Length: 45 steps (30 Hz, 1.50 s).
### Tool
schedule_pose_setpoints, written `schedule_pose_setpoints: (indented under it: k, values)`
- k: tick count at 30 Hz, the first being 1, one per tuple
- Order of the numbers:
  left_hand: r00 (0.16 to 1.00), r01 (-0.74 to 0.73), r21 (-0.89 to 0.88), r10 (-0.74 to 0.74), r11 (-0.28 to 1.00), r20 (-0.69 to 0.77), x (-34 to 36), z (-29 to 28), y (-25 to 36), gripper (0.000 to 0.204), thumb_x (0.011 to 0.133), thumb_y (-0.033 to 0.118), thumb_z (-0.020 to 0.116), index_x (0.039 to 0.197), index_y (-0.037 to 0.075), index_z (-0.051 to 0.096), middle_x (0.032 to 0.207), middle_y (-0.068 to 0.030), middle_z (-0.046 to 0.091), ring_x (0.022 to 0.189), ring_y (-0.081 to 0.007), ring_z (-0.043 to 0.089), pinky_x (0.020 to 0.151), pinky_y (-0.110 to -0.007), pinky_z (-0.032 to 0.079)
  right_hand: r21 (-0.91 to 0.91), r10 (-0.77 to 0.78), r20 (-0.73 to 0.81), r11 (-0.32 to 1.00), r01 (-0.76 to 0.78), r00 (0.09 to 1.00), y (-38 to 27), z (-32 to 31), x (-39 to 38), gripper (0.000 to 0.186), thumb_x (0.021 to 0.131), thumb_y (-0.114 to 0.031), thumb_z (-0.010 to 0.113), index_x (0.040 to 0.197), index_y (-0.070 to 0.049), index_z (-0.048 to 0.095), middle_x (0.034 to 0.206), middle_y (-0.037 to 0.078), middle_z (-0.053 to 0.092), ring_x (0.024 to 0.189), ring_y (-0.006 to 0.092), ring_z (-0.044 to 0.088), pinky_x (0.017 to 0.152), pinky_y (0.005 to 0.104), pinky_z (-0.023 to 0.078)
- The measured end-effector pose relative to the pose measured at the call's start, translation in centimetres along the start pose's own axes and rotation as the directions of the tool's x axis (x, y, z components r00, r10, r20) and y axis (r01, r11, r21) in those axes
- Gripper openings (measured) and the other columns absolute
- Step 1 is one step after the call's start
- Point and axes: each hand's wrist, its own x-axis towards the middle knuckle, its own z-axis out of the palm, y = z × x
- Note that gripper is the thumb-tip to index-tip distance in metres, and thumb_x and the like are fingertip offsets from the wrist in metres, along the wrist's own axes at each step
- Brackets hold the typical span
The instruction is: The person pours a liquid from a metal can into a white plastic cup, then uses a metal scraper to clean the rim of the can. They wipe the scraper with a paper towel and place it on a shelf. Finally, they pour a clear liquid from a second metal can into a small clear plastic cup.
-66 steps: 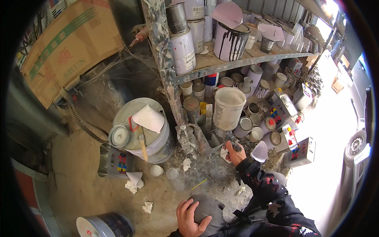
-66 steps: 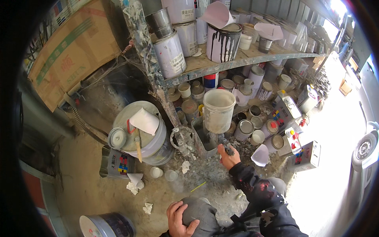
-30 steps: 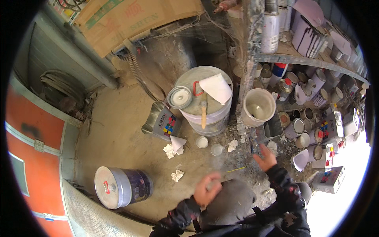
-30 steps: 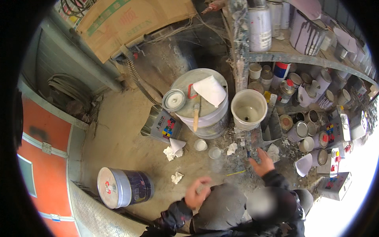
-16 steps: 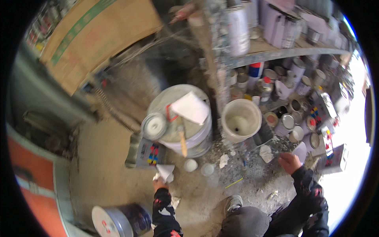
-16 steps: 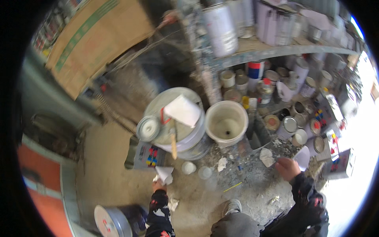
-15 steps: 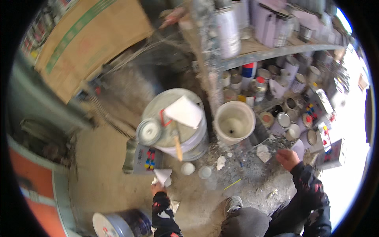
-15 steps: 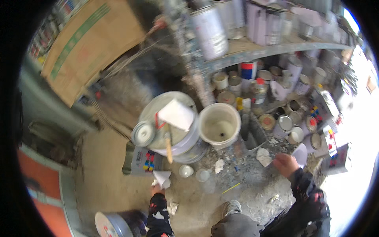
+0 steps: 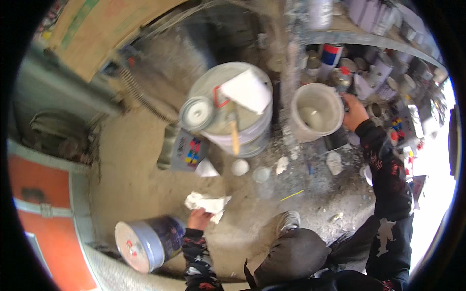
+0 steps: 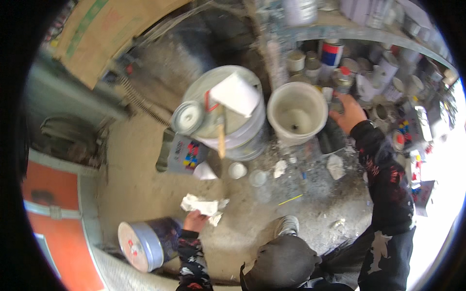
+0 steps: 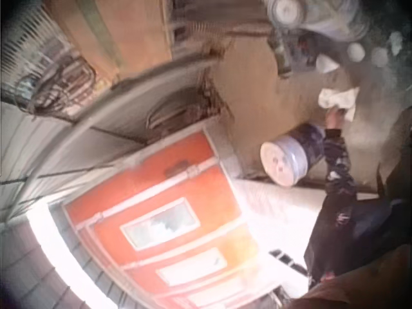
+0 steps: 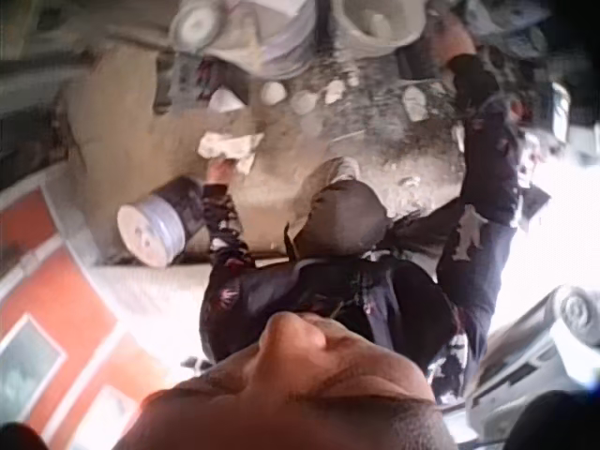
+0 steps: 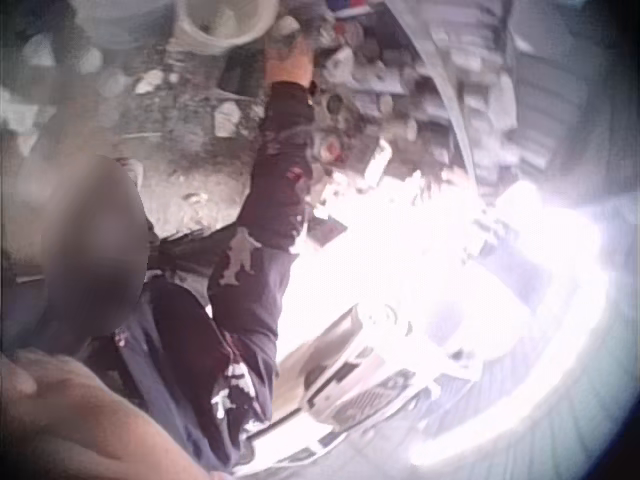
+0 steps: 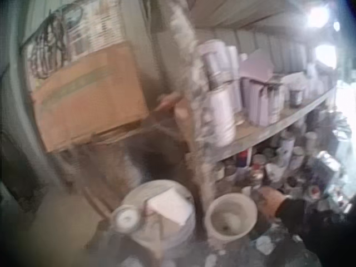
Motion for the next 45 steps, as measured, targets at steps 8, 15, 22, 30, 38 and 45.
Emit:
schedule_pose_setpoints:
  k: [8,15,22,30,38,45]
  values:
    - [0.984,-0.177,-0.055,0.178,0.983,0.019,-2.3,14.5,-2.4,0.049,0.087,0.018,0.065,0.131,0.003,0.05,0.133,-0.0182,0.053,0.124,-0.0336,0.052,0.104,-0.05,0.044,-0.277,-0.394,0.012,0.882,0.382,0.919,8.3,10.3,10.4,0.051,0.084,-0.032,0.06,0.127,-0.005,0.052,0.127,0.017,0.054,0.122,0.0364,0.047,0.099,0.0442,0.041]
    - [0.957,-0.251,-0.023,0.252,0.968,0.145,-1.7,14.9,-3.9,0.036,0.084,0.014,0.064,0.119,0.008,0.057,0.125,-0.0143,0.057,0.121,-0.0323,0.051,0.108,-0.049,0.035,-0.418,-0.254,0.015,0.877,0.237,0.967,3.1,6.7,8.8,0.043,0.082,-0.038,0.06,0.111,-0.007,0.063,0.121,0.015,0.059,0.116,0.0346,0.052,0.095,0.0445,0.044]
    - [0.996,0.048,-0.043,-0.051,0.998,-0.076,-2.0,22.5,-6.3,0.036,0.082,0.004,0.049,0.117,0.004,0.056,0.106,-0.0116,0.064,0.096,-0.028,0.063,0.086,-0.044,0.052,-0.589,0.002,0.289,0.789,0.176,0.957,-2.6,1.0,6.4,0.021,0.084,-0.025,0.061,0.093,-0.01,0.073,0.098,0.012,0.07,0.098,0.0323,0.066,0.078,0.0441,0.054]
    - [0.972,0.211,0.246,-0.177,0.946,-0.153,-0.6,20.3,-13.2,0.024,0.087,0.012,0.049,0.108,0.005,0.06,0.1,-0.0078,0.063,0.087,-0.0224,0.062,0.077,-0.036,0.05,-0.064,0.245,-0.023,0.967,-0.246,0.969,-2.6,-6.5,-2.2,0.016,0.074,-0.024,0.069,0.083,-0.01,0.071,0.08,0.015,0.068,0.078,0.0353,0.065,0.07,0.0439,0.052]
    - [0.975,-0.07,0.845,-0.144,0.53,0.171,4.4,22.9,-16.3,0.012,0.087,0.012,0.052,0.085,0.002,0.06,0.083,-0.0043,0.061,0.07,-0.0154,0.054,0.061,-0.033,0.044,0.388,0.506,-0.076,0.809,-0.442,0.859,-5.3,-7.5,-15.3,0.034,0.075,-0.021,0.07,0.1,0.0,0.066,0.085,0.019,0.068,0.082,0.0358,0.066,0.072,0.0424,0.052]
    - [0.903,-0.02,0.861,-0.36,0.507,0.234,10.2,37.8,-19.7,0.027,0.088,0.024,0.058,0.096,-0.001,0.064,0.085,-0.0045,0.065,0.078,-0.0134,0.058,0.07,-0.029,0.046,0.67,0.568,0.364,0.392,-0.631,0.739,-4.7,-7.4,-21.7,0.031,0.083,-0.017,0.065,0.101,0.008,0.062,0.071,0.012,0.066,0.057,0.0167,0.066,0.054,0.0304,0.053]
